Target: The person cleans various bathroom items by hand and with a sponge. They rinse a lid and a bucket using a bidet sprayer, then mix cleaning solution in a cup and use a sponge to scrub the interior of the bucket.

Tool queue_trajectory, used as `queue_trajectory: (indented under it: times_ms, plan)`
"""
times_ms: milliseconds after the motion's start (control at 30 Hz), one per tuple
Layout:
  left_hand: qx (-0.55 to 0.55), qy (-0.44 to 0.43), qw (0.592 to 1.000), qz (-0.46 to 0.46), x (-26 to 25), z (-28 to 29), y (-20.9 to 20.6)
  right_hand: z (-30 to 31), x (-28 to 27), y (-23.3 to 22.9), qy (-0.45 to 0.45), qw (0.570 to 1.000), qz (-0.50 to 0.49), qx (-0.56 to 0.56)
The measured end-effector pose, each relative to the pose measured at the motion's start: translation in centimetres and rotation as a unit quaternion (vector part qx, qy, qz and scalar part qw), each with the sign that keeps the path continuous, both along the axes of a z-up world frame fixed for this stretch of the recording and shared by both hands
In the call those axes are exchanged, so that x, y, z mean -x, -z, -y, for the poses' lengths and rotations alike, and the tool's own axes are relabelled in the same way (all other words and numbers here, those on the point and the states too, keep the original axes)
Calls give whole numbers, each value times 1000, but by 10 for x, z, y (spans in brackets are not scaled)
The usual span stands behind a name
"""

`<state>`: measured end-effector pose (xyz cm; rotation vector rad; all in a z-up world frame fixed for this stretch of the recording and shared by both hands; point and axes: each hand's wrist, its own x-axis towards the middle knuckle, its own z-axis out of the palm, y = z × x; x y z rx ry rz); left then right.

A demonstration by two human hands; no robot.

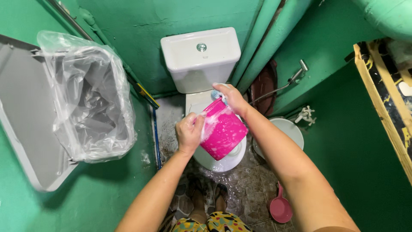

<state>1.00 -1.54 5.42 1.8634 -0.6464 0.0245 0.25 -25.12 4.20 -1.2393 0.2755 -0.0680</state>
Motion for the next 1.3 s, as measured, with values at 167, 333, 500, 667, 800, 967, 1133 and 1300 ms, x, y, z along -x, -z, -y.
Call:
queue_trajectory:
  times_ms: [167,333,500,667,800,967,1133,1300]
  plan:
    - [4,72,997,-18,-3,5,-7,-17,-4,-11,-26,867,75,491]
    - [-61,66,996,-3,-2,11,-17,-24,2,-9,12,803,133,581]
    - [-90,-18,995,48,-13,-1,9,-31,14,-8,124,948,-78,282]
    - [-32,-74,995,61,-25,5,34,-110,44,-14,145,768,-123,612]
    - [-76,-50,995,48,-19,2,20,-60,45,2,105,747,19,656]
    - [-44,-100,994,5,-34,12,18,-111,59,-2,200,794,-161,551]
    - [-35,-58,995,-70,-52,5,30,-104,62,18,351,839,168,381]
    - [174,-33,955,-239,-57,6,36,-56,34,34,383,916,-113,39]
